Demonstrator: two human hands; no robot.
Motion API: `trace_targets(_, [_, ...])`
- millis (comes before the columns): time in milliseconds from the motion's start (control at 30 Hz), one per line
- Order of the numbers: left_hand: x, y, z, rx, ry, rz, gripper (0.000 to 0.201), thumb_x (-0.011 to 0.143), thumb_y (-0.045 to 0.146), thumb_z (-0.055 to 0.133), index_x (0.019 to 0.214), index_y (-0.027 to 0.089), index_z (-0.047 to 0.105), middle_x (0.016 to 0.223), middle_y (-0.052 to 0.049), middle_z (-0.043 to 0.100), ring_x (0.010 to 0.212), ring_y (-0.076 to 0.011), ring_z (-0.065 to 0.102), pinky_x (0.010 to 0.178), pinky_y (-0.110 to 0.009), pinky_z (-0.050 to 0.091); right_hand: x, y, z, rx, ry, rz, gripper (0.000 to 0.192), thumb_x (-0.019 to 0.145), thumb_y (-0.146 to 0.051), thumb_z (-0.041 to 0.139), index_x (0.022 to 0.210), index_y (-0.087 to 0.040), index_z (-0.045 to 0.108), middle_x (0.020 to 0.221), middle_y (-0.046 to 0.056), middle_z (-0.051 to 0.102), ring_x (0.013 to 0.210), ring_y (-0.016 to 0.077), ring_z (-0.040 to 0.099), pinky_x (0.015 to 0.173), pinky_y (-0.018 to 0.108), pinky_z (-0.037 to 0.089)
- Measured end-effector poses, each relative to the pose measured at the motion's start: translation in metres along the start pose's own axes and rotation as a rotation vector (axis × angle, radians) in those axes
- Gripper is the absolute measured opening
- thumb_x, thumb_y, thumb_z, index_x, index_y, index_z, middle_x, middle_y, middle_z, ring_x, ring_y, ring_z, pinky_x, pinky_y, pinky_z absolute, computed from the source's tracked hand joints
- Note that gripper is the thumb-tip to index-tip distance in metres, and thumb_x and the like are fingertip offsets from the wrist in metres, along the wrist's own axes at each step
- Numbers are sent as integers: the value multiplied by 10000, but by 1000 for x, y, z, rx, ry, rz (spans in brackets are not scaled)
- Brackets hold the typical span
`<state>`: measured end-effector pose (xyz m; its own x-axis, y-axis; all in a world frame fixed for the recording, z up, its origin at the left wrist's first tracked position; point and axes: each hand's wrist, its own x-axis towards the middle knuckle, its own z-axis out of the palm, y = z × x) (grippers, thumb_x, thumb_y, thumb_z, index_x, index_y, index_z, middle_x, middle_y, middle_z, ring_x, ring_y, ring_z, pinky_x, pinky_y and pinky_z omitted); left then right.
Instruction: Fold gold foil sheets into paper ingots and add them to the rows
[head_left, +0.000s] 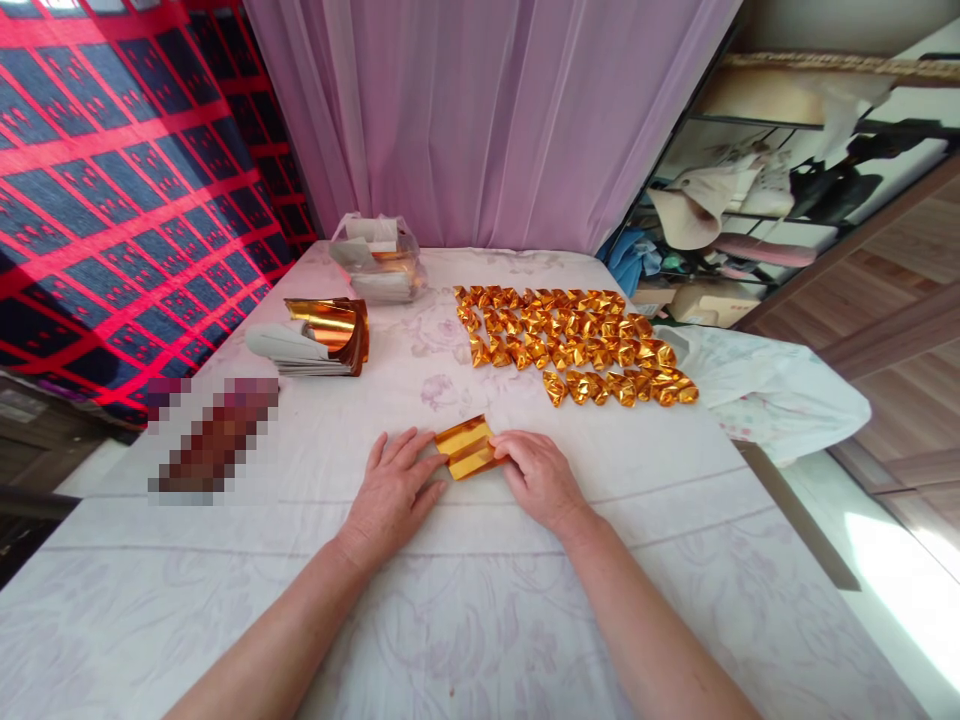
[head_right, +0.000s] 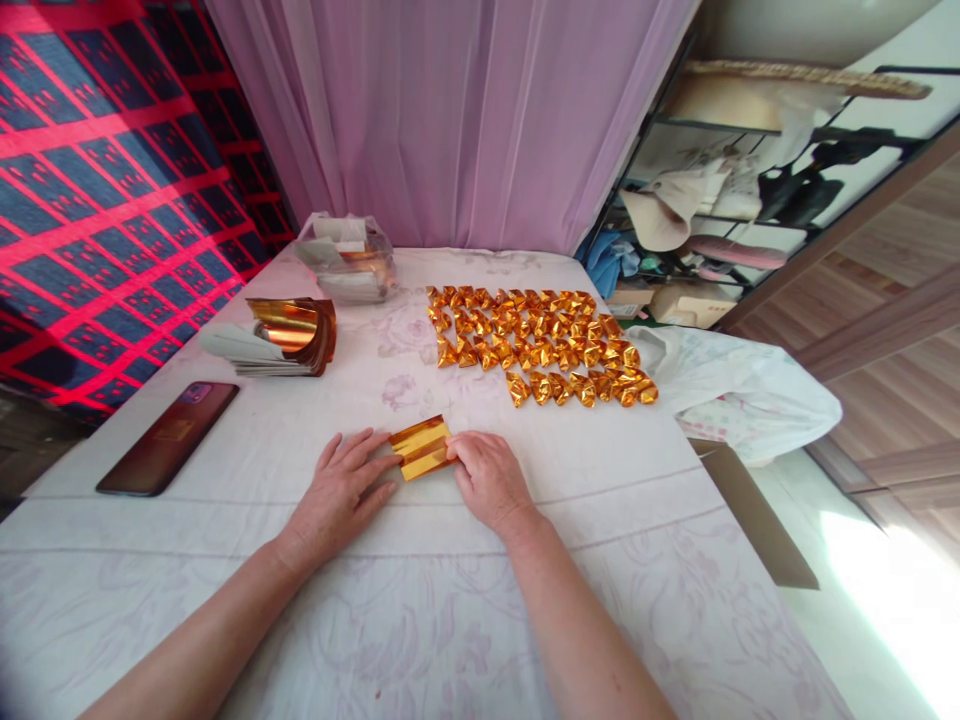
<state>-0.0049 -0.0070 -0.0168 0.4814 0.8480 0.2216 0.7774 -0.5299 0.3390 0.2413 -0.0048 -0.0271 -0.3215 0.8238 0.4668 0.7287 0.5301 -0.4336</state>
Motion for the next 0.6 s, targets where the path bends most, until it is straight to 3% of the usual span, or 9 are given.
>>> trace_targets(200, [0, -1, 0, -15, 11, -4, 334, 879, 256, 600, 1210, 272, 646, 1396, -89, 574, 1340, -326, 462, 1122, -637, 272, 0, -3, -1, 1, 42, 1, 194, 855, -97, 523, 964, -221, 625, 966, 49, 741, 914, 205, 682, 857, 361, 518])
trace_targets(600, [-1, -5, -1, -126, 164, 15, 176, 946, 301, 534, 1004, 258, 695, 1342, -84, 619, 1310, -295, 508, 1106, -602, 315, -2, -12, -2, 60, 123, 99, 122, 883, -204, 519, 954, -224, 616, 879, 37, 745, 813, 191, 699, 767, 300, 536])
